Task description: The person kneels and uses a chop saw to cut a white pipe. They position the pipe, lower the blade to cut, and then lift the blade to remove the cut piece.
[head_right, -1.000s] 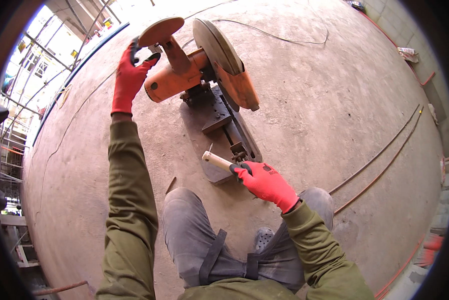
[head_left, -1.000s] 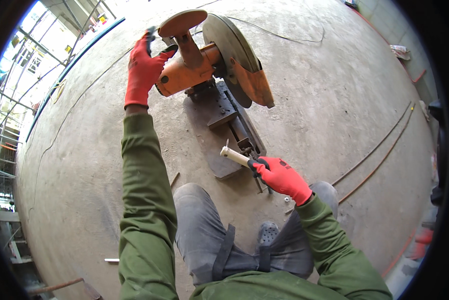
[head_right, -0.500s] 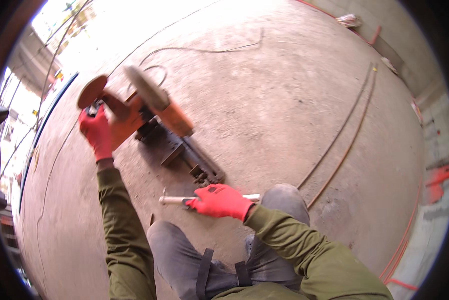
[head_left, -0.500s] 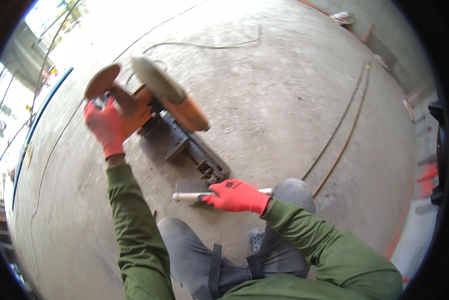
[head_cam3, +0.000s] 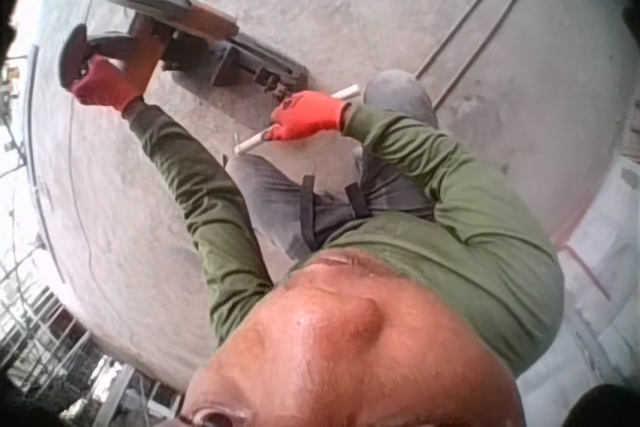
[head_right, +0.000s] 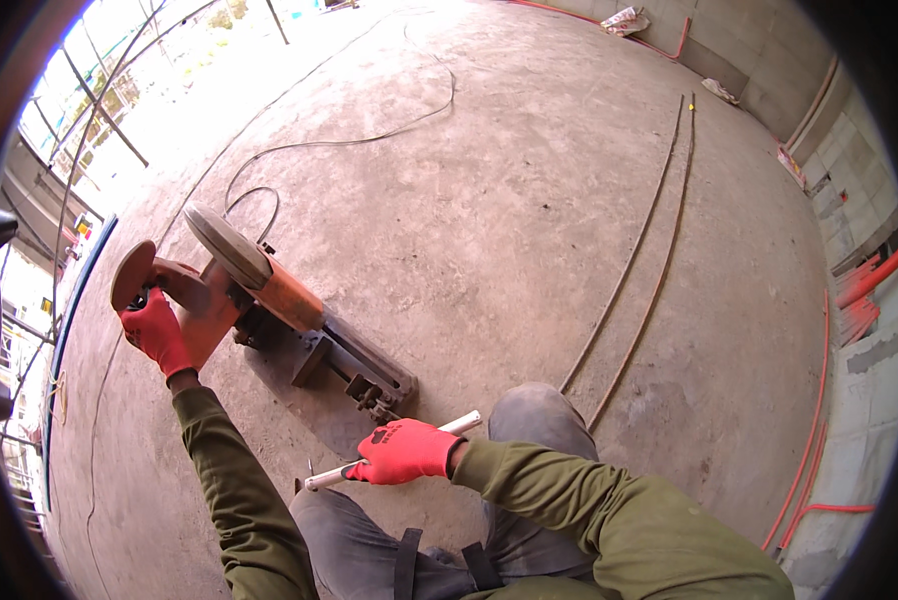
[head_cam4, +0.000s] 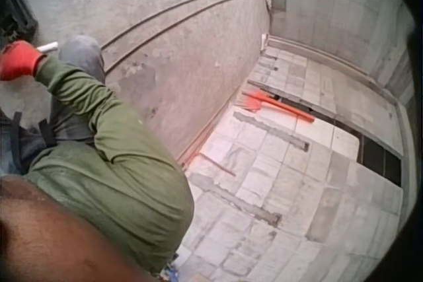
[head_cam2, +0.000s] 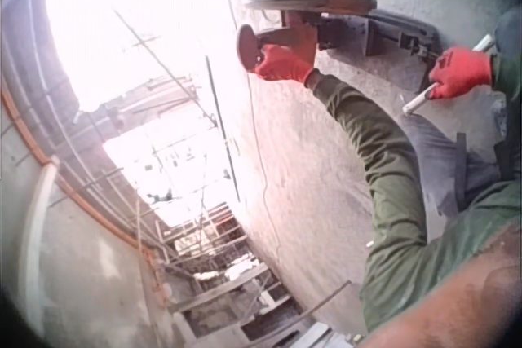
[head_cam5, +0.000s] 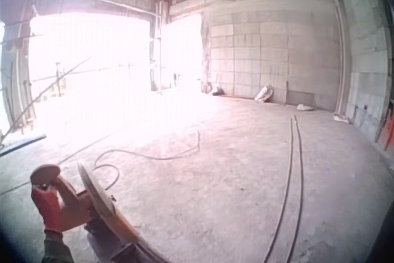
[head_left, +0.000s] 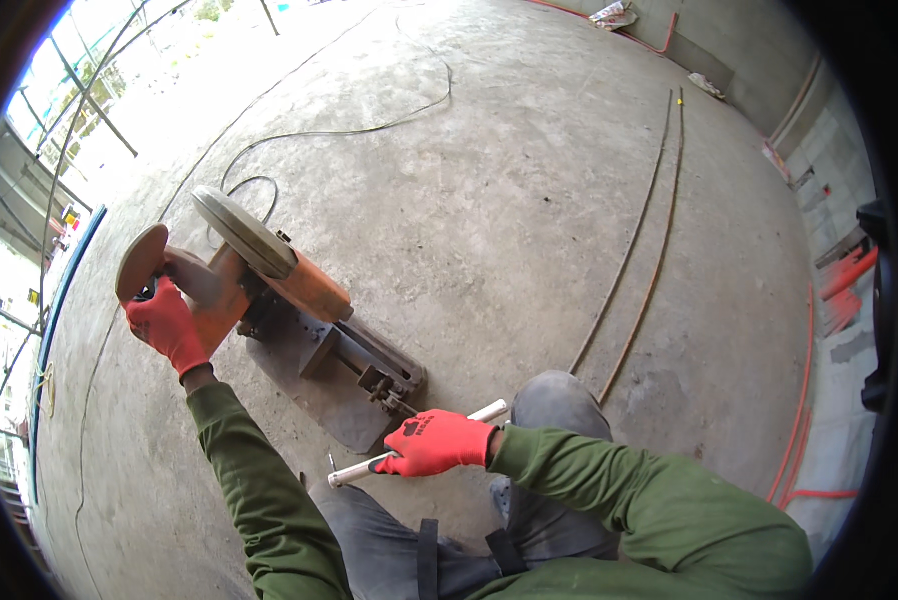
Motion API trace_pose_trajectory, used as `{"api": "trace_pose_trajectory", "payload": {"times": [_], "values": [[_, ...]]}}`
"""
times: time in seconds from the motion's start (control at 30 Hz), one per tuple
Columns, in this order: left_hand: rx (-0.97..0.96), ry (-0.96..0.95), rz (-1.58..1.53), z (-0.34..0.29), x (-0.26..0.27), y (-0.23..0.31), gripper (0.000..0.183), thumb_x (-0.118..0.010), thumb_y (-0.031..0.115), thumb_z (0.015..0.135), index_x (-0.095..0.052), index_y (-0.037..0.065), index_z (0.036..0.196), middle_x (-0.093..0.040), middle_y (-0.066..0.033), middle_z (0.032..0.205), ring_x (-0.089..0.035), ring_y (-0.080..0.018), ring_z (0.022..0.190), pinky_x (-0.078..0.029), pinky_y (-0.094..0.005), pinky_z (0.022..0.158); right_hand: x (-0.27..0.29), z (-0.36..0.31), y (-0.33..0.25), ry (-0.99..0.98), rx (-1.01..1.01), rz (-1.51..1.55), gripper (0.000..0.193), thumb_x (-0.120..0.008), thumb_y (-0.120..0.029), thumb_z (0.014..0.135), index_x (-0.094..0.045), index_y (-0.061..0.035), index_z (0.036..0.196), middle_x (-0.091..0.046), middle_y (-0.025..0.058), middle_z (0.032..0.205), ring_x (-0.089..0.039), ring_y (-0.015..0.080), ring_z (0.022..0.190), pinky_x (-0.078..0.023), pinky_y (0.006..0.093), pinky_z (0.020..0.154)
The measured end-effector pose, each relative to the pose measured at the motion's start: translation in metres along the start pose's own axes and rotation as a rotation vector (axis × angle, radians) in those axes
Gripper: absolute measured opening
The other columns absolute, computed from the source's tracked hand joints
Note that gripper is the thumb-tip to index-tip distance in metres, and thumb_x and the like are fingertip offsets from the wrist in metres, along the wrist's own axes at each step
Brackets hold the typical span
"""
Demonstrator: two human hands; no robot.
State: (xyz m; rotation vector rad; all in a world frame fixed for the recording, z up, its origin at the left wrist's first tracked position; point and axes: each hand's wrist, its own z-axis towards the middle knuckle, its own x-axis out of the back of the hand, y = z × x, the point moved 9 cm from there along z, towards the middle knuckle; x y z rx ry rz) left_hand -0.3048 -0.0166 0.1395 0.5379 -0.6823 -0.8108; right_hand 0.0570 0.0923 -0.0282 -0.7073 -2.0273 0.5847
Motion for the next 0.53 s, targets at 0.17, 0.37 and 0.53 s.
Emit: {"api": "trace_pose_trajectory", "payload": {"times": [0.17,0.37,0.53], "values": [[-0.052,-0.191,-0.298,-0.003,-0.001,0.0,0.058,-0.079,0.017,0.085,-0.059,-0.001,0.136,-0.069,-0.019,0.127,-0.069,-0.0312,0.112,-0.052,-0.0403,0.097,-0.001,0.008,0.005,-0.021,0.0,-0.088,0.065,-0.045,-0.061,0.102,-0.075,-0.0038,0.105,-0.074,0.022,0.104,-0.071,0.0393,0.102,-0.054,0.0473,0.09],[0.246,-0.264,-0.383,-0.044,0.045,-0.046,0.064,-0.074,0.016,0.094,-0.045,-0.001,0.149,-0.062,-0.0159,0.132,-0.062,-0.0211,0.111,-0.051,-0.0356,0.095,-0.013,-0.007,0.004,0.045,-0.029,-0.109,0.059,-0.047,-0.058,0.102,-0.072,-0.0051,0.1,-0.075,0.0203,0.096,-0.073,0.0399,0.092,-0.057,0.0501,0.08],[0.69,-0.556,-0.183,-0.09,0.105,-0.125,0.034,-0.062,0.036,0.103,-0.065,0.004,0.092,-0.065,-0.0067,0.062,-0.052,-0.0136,0.039,-0.039,-0.0289,0.036,-0.005,-0.058,-0.046,0.036,-0.091,0.006,0.063,-0.043,-0.058,0.103,-0.075,-0.004,0.098,-0.076,0.0193,0.094,-0.074,0.0387,0.092,-0.057,0.049,0.081]]}}
